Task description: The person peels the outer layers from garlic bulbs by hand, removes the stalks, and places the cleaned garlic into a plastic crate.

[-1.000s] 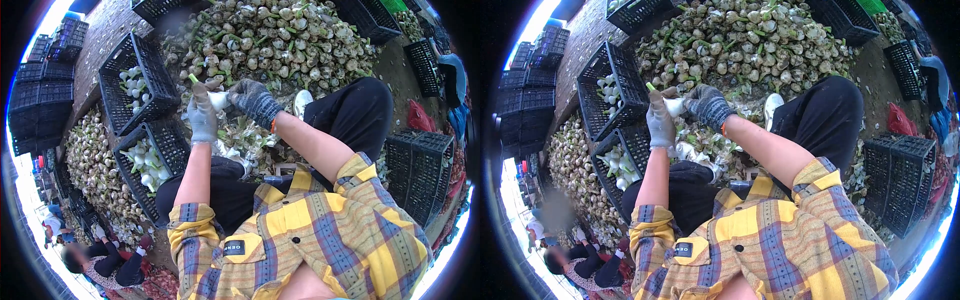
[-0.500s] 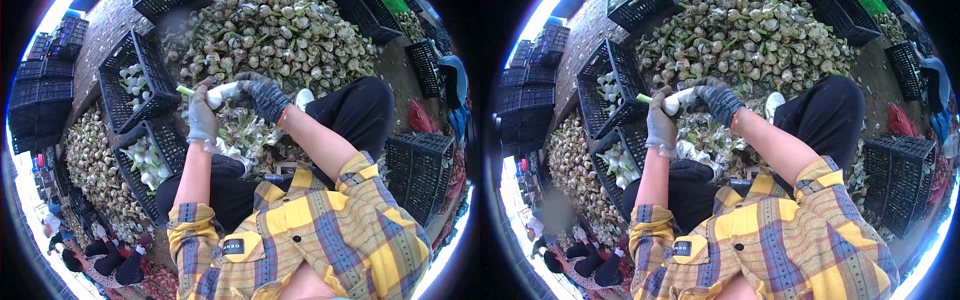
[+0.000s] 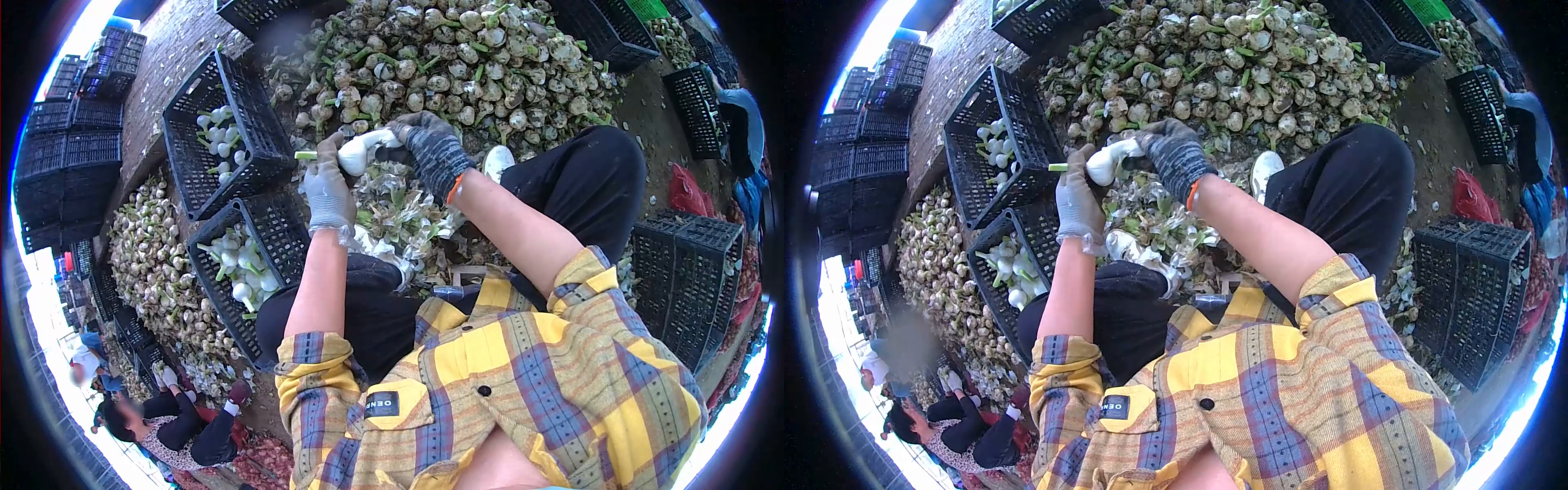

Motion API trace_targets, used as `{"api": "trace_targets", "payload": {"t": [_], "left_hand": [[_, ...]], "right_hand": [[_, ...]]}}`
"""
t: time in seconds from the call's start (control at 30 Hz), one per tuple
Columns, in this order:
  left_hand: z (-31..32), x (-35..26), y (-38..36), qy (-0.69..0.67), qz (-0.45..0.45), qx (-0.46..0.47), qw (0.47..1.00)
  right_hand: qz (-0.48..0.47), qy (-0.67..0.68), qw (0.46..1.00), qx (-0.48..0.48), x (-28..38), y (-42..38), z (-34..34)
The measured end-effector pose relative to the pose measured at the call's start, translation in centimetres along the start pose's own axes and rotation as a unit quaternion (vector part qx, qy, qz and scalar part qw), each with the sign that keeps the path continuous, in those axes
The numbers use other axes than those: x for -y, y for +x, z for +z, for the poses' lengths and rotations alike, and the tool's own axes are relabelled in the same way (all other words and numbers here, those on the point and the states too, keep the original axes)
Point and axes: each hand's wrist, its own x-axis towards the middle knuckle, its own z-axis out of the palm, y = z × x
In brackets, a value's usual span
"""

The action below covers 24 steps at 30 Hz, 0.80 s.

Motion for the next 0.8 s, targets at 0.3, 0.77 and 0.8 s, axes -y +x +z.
{"api": "trace_targets", "payload": {"t": [0.3, 0.77, 0.8], "left_hand": [[-1.2, 0.1, 0.8, -0.07, -0.031, 0.001, 0.997], [-7.6, -9.9, 4.7, -0.356, 0.195, 0.039, 0.913], [-6.8, -9.5, 4.0, -0.388, 0.154, 0.047, 0.908]], "right_hand": [[-0.043, -0.143, 0.988, -0.034, -0.9, 1.5, -2.6], [-0.029, -0.659, 0.742, 0.118, -5.5, 4.3, -9.3], [-0.017, -0.677, 0.731, 0.086, -5.2, 5.4, -9.4]]}}
